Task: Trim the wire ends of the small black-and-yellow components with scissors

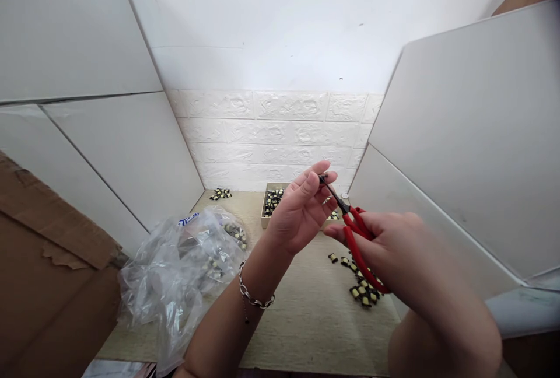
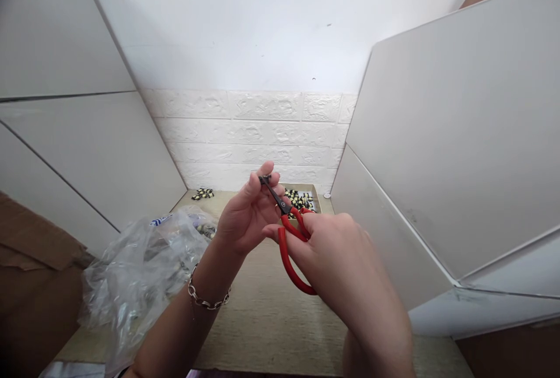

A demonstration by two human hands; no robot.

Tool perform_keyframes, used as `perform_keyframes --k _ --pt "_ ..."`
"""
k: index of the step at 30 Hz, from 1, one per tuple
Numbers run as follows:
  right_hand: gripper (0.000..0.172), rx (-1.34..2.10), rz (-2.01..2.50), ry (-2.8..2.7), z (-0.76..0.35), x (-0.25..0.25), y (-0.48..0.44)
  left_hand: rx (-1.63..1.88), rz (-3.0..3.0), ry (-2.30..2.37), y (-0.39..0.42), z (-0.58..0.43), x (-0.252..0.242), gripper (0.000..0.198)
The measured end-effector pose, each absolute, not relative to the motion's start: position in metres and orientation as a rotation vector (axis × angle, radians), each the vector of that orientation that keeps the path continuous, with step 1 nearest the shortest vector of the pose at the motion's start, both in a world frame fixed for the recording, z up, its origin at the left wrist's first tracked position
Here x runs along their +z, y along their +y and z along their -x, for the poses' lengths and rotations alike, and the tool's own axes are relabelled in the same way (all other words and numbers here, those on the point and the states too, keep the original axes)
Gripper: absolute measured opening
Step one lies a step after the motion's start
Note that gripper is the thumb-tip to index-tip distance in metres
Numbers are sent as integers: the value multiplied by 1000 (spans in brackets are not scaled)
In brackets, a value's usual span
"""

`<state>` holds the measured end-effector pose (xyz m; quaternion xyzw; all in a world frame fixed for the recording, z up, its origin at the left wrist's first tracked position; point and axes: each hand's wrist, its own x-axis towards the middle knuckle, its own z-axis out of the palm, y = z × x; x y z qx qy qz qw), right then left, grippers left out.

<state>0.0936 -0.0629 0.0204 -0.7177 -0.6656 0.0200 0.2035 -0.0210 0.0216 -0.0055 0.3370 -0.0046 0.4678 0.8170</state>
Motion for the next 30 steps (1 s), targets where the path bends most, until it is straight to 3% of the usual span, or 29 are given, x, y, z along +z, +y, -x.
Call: perform_keyframes --k 30 --pt "51 103 1958 -1854 -94 22 -65 1007 -711 63 21 20 -5 16"
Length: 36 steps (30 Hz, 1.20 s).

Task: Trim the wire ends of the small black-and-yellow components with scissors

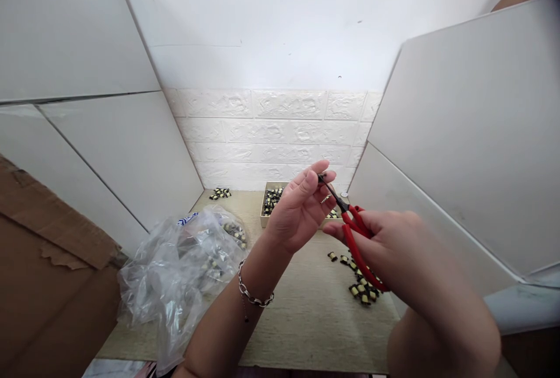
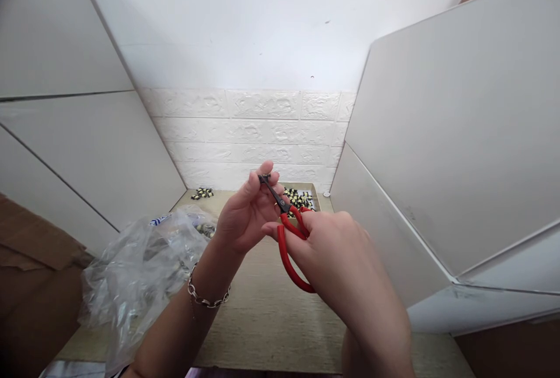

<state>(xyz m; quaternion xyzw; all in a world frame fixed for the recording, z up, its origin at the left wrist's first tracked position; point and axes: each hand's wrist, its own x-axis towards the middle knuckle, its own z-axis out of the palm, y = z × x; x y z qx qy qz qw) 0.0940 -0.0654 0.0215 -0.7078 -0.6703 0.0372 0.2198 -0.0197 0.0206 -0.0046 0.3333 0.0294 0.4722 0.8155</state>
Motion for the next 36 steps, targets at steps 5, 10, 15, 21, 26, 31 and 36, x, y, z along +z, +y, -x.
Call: perform_keyframes --k 5,10,15,21,26,31,36 --pt "52 141 1974 -1835 -93 22 -68 1040 -781 32 23 20 -6 17" --pt "52 138 1959 -1824 -96 20 -67 1082 -853 -5 24 21 -6 19" --pt "53 149 1964 -1831 -96 20 -66 1077 -840 -3 24 21 -6 18" --pt "51 93 1946 -1865 -93 27 -69 1078 -811 23 25 20 -6 16" --pt "52 64 1955 -1857 -94 23 -67 1076 -809 31 25 20 -6 17" --pt "51 110 1975 -1862 -92 28 -70 1071 -820 6 25 20 -7 19" --pt "49 147 1956 -1859 -91 30 -71 1079 -819 31 26 20 -7 18"
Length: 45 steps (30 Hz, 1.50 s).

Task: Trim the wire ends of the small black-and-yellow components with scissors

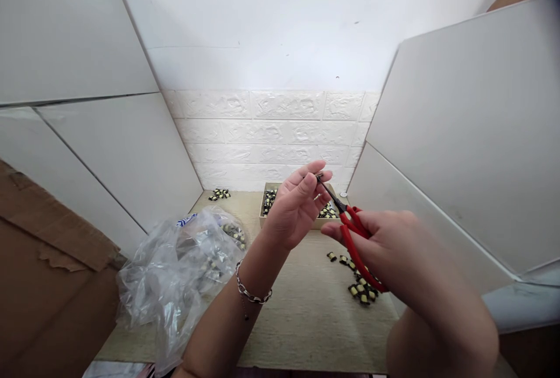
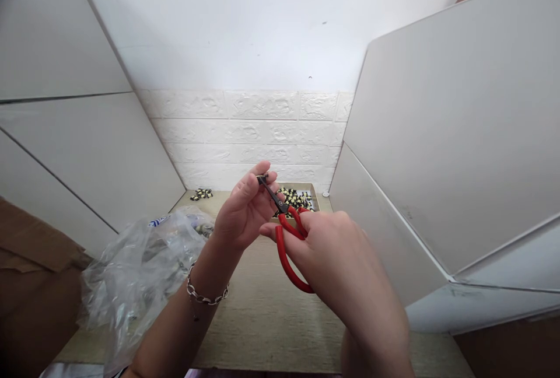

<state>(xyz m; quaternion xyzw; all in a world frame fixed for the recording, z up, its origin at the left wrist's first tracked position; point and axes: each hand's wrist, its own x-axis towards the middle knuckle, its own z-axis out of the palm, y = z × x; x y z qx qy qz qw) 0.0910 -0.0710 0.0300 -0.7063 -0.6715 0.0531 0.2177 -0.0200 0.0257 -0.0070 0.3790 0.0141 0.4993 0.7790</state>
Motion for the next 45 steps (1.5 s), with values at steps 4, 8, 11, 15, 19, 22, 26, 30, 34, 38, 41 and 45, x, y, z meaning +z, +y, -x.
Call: perform_keyframes --k 4,8,11,15,19,22,26,30,34,38,41,45 --pt "51 128 1948 -1842 -94 24 -68 1080 -811 34 25 20 -6 17" --pt "50 221 1981 -1814 -92 30 -68 1081 -793 22 24 20 -5 15" --pt "50 244 2007 -1798 -90 37 -71 1073 -795 -5 24 21 -5 16" --pt "50 216 2017 -1810 -89 38 -72 1068 -802 -12 24 21 -6 18" --pt "51 170 2021 -1837 -89 33 -71 1068 -809 7 25 21 -6 18" --pt "52 121 2019 -1838 -90 27 -69 1068 -815 0 25 20 -6 19" --pt "52 78 2019 -1829 -94 20 -66 1066 -835 -12 26 20 -8 20" --pt "52 83 2024 -1825 -96 19 -66 1062 -839 -11 26 20 -8 20" --pt "52 107 2022 -1819 -95 20 -66 1065 -835 -4 25 20 -8 20" --pt "53 112 2007 -1822 -95 19 -66 1073 -839 3 25 20 -8 20" --pt "52 129 1997 -1821 -95 18 -66 1071 -834 10 25 20 -8 20" --pt "52 155 1989 -1809 -95 18 -65 1067 -827 11 25 19 -8 20"
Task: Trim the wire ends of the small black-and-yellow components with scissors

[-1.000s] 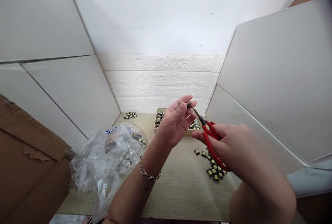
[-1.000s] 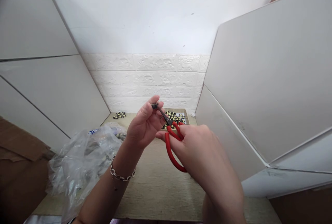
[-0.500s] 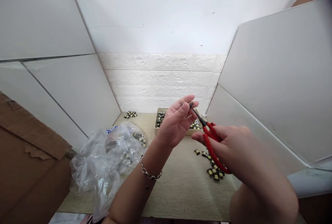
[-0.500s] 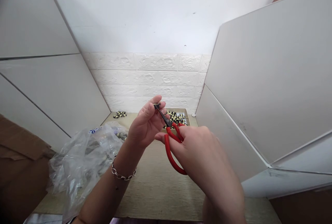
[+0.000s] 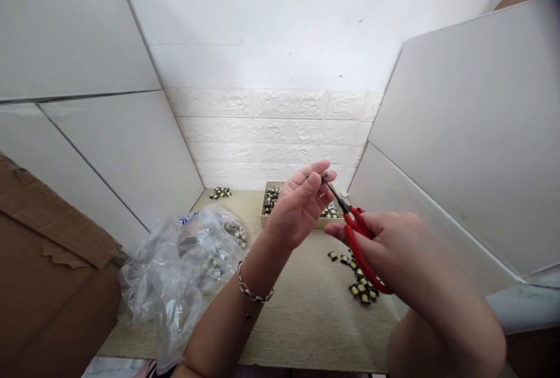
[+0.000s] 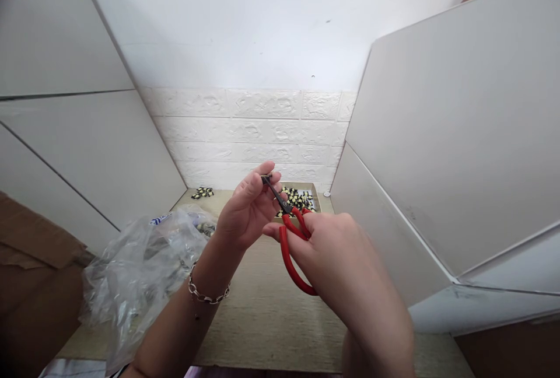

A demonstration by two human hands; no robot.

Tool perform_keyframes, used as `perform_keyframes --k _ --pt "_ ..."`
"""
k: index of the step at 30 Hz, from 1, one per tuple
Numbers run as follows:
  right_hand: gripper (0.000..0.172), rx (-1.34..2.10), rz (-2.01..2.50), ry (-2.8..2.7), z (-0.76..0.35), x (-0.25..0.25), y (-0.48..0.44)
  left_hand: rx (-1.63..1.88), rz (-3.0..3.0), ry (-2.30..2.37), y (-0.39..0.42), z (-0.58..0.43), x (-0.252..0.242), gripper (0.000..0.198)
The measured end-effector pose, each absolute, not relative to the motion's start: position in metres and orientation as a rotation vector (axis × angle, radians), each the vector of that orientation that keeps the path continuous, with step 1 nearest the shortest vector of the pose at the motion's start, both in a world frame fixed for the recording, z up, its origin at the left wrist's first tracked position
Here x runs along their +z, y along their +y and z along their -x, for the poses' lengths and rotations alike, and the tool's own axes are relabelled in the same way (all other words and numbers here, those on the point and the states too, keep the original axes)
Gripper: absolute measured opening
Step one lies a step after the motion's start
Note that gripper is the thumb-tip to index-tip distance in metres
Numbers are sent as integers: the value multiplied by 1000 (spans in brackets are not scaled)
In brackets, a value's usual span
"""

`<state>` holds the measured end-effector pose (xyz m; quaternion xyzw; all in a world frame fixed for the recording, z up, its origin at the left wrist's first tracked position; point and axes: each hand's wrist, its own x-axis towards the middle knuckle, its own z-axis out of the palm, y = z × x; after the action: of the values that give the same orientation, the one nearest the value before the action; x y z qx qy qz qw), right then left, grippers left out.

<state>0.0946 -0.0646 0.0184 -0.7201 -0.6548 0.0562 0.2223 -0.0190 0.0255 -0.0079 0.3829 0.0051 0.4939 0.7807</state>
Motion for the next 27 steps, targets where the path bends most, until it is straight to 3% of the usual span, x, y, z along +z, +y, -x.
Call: perform_keyframes --k 27 --pt "52 209 2054 -1766 -95 20 -61 1056 -793 5 29 18 -9 19"
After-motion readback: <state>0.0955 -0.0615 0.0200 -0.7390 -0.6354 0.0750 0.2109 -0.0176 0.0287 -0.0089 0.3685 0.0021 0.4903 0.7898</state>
